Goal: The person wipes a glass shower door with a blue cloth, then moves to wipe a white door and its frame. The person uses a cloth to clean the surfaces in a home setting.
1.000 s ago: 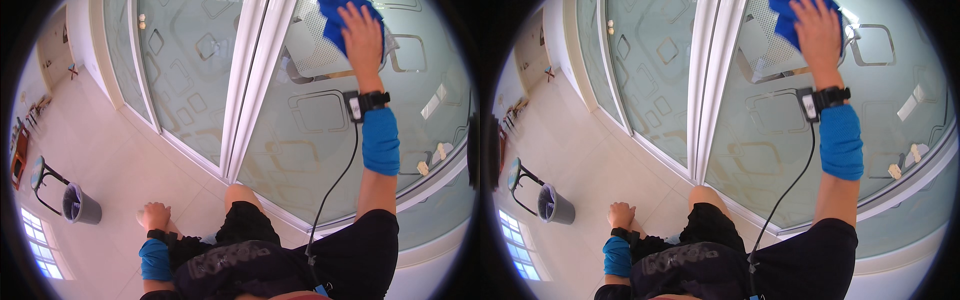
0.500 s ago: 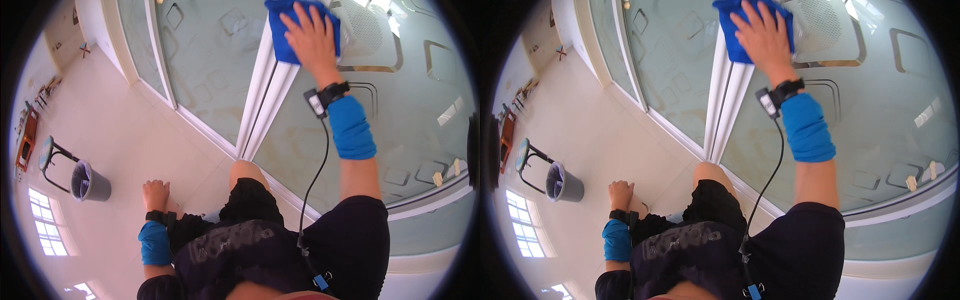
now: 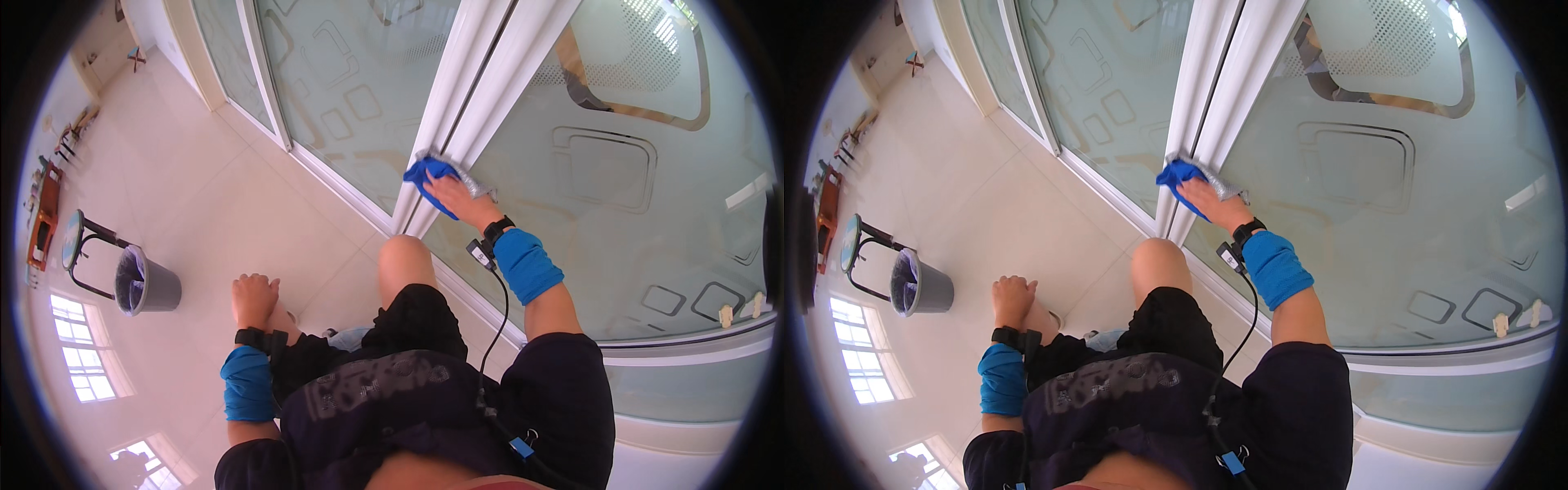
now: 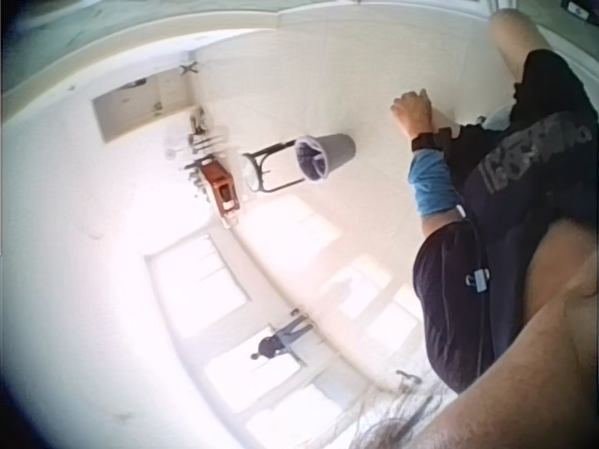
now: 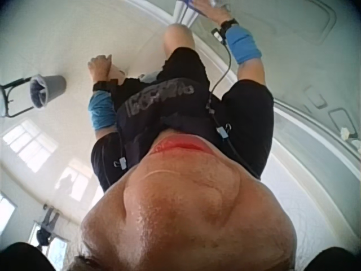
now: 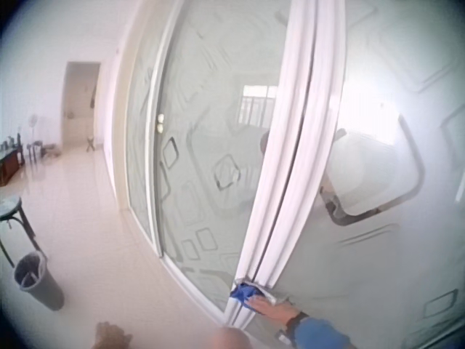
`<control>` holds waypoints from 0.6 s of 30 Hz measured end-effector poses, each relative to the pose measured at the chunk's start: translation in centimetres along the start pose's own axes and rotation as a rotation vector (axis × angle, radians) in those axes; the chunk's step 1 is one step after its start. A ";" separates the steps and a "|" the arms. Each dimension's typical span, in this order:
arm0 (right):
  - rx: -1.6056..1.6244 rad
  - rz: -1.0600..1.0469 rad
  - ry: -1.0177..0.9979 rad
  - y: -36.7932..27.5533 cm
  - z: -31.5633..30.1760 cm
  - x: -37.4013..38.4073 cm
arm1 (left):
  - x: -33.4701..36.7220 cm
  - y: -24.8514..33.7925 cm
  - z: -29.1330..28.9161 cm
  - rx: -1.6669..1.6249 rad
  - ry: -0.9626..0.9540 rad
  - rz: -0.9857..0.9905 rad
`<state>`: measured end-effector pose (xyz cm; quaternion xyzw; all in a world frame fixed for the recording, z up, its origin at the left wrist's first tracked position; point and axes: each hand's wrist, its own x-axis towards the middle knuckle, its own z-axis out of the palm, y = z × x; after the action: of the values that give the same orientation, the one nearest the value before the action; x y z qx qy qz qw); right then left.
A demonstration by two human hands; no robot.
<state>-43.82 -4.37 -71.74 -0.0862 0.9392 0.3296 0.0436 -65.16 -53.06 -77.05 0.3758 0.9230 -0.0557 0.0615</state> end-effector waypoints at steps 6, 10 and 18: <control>0.297 -0.007 0.143 1.7 -0.1 -1.1 | 2.2 0.5 0.4 -0.017 -0.013 0.015; -0.054 0.069 0.150 6.1 -9.3 2.1 | 4.1 -0.7 -0.5 -0.013 -0.051 0.026; -0.354 0.729 0.686 16.9 -23.7 4.7 | 9.2 -2.9 -0.6 -0.109 0.011 0.142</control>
<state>-52.26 -6.92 -43.60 0.1368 0.7986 0.4298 -0.3985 -73.78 -48.77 -77.70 0.4367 0.8960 0.0013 0.0806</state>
